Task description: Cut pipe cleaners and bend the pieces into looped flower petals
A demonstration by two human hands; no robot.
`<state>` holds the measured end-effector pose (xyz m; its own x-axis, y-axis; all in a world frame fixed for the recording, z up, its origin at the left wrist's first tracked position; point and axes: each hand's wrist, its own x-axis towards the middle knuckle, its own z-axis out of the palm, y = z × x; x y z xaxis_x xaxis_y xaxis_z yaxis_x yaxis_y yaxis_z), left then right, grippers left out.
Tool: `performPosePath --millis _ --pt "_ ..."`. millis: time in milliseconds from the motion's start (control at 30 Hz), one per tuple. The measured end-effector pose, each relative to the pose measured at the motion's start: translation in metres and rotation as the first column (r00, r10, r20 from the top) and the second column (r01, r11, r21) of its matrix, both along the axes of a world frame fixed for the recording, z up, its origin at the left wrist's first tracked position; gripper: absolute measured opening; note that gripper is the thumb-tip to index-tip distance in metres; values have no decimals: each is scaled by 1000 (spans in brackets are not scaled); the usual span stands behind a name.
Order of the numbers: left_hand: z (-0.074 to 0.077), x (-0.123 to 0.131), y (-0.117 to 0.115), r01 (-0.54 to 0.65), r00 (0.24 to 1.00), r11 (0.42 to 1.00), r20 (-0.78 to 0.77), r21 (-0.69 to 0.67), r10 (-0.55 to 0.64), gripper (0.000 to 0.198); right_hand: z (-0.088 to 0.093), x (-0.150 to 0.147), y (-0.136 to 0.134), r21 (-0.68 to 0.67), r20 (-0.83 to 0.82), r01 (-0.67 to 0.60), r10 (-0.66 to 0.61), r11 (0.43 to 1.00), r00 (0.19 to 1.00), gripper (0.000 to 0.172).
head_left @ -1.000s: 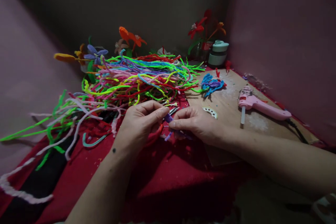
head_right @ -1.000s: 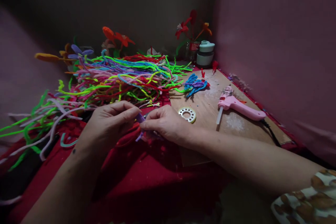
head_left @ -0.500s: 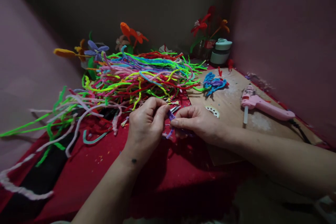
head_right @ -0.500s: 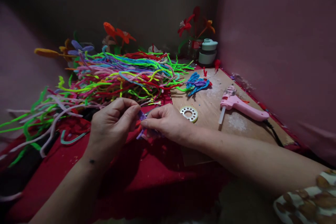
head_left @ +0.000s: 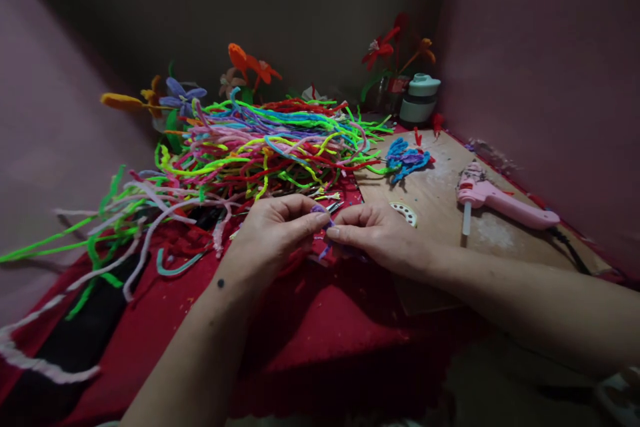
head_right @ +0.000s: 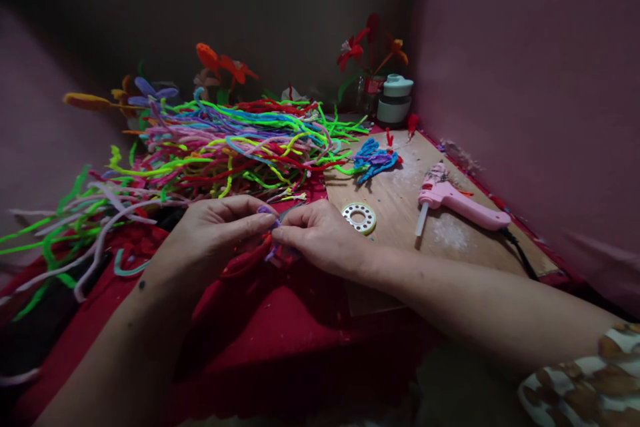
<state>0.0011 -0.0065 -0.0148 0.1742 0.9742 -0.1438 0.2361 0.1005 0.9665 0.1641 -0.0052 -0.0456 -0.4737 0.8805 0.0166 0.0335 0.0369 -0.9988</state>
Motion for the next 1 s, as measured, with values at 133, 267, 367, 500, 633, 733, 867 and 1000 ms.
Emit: performPosePath --millis 133,267,367,500,633,733,867,1000 --pt "0 -2 1 35 999 998 31 -49 -34 11 0 0 0 49 43 -1 -1 999 999 26" --pt "-2 1 -1 8 990 998 139 -64 1 9 0 0 0 -12 1 -5 5 1000 1000 26" --pt "-5 8 -4 -106 962 992 248 -63 118 9 -1 -1 1 -144 -97 -55 41 988 994 25" --pt "-10 15 -5 -152 948 988 278 -24 152 10 -3 -2 2 -247 -206 -107 56 963 977 23" --pt "-7 14 -5 -167 971 986 180 30 159 13 -4 -2 2 -209 -161 -66 32 976 986 23" --pt "-2 10 -4 -136 988 986 83 93 129 15 -5 -1 3 -165 -113 -53 34 985 993 24" --pt "-1 6 -3 -78 997 985 1 152 79 13 -6 0 3 -107 -90 -44 35 993 995 25" --pt "-2 9 -5 -136 988 964 -40 228 149 8 -5 0 2 -137 -64 -26 18 990 998 25"
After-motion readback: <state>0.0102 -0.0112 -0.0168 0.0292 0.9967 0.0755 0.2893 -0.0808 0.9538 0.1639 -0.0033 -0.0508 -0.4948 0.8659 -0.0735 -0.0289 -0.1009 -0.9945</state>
